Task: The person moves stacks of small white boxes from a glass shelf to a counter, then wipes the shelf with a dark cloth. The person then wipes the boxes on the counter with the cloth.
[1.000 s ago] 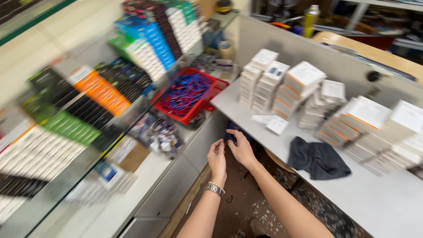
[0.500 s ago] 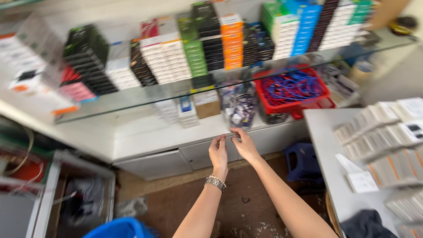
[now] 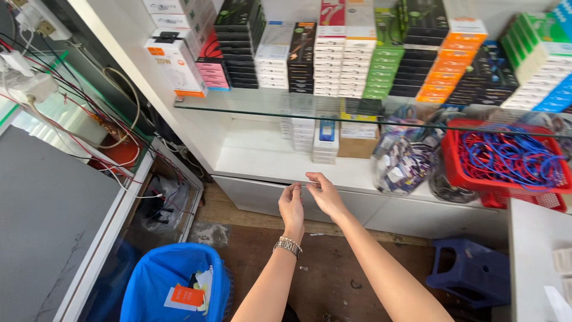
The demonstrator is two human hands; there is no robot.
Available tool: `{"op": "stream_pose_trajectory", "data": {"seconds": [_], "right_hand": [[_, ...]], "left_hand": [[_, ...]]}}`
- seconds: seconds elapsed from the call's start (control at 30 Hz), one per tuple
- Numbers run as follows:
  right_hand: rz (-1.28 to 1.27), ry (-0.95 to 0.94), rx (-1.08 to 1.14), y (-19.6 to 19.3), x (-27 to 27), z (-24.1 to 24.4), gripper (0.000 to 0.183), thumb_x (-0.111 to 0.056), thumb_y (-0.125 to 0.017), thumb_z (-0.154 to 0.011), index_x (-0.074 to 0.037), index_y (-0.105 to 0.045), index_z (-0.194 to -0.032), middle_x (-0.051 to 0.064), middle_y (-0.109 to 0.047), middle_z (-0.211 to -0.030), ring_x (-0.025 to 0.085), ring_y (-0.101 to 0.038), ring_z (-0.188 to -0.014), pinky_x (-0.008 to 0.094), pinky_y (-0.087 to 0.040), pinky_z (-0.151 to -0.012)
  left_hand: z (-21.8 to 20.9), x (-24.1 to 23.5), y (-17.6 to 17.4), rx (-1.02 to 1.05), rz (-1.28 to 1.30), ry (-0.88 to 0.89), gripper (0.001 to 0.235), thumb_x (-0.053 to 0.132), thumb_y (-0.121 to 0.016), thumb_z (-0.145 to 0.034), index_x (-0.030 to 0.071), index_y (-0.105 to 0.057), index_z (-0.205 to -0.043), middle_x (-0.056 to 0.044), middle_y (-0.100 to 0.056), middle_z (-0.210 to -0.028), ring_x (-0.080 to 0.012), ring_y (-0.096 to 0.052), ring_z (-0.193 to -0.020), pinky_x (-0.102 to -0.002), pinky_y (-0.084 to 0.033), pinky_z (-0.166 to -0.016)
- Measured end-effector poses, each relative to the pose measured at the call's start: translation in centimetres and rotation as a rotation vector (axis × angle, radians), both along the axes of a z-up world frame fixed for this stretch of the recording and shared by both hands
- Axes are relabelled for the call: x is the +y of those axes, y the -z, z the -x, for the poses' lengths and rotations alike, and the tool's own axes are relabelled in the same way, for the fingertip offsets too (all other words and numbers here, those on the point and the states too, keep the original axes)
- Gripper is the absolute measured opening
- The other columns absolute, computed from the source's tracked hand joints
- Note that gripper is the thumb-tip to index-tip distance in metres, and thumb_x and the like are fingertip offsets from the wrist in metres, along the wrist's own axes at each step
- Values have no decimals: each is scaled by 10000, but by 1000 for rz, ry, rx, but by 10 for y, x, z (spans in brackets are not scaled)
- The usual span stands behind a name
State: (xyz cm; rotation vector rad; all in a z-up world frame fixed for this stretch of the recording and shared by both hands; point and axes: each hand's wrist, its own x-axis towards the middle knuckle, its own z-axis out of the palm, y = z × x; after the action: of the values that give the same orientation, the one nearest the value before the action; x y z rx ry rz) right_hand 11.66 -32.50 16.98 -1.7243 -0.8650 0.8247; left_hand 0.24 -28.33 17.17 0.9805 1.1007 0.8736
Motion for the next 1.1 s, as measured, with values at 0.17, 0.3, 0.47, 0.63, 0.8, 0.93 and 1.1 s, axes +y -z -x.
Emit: {"op": "stream_pose_trajectory", "data": {"seconds": [0.17,0.3,0.47,0.63,0.8,0.93,1.1], "right_hand": [[37,46,79,22,72,18,477,-250,-624,-965,-63,-598,-1403,128,-662,-1405,206,-645,-1255,339,-493,-1041],[156,174,129,46,138,15,581,-312,-624,-958,-51,-556,-1473,169,-674,-1394,247,-659,-1246,345,-499,-1025],[126,258,125,87,199,14,700,-313,-633,-921,-72,-396,-1535,126,-509,-1503,258,-617,-1246,366,-529,-957],[264,322,202,138,257,-6,741,-325,-632,-925,-86,-372,-1577,189,-599,-1442,311,-670,-1141,358,-545,-912],[339,283,176,245,313,-38,754,-323,-596,-928,-97,-338,-1599,201,-634,-1452,390,-677,-1068,389,-548,-894],[140,162,-418,321,350,-67,690,-241,-629,-936,42,-366,-1507,259,-307,-1608,392,-602,-1235,413,-529,-982],[278,42,-623,337,386,-85,653,-142,-560,-943,13,-320,-1530,226,-206,-1674,419,-586,-1228,456,-520,-979]], "left_hand": [[19,69,5,50,25,36,346,199,-583,-1000,15,-693,-1271,-76,-737,-1118,-106,-598,-899,-278,-489,-808],[28,142,16,119,93,153,471,232,-551,-987,78,-559,-1432,-63,-753,-1218,-170,-495,-828,-324,-459,-766],[19,221,71,137,-30,273,532,282,-518,-1015,39,-498,-1488,-127,-613,-1437,-197,-580,-1271,-315,-451,-1046],[-16,286,142,95,-17,319,561,304,-495,-1011,35,-459,-1501,-131,-507,-1546,-255,-474,-1431,-349,-362,-1159],[-52,341,224,201,-75,362,581,338,-478,-998,32,-476,-1492,-135,-486,-1561,-263,-448,-1452,-347,-333,-1176],[-83,375,285,196,-98,412,560,375,-456,-1014,20,-559,-1436,-144,-521,-1536,-264,-476,-1429,-338,-353,-1163],[-118,407,328,160,-139,425,572,371,-434,-998,30,-538,-1445,-153,-591,-1481,-302,-606,-1313,-342,-431,-1099]]}}
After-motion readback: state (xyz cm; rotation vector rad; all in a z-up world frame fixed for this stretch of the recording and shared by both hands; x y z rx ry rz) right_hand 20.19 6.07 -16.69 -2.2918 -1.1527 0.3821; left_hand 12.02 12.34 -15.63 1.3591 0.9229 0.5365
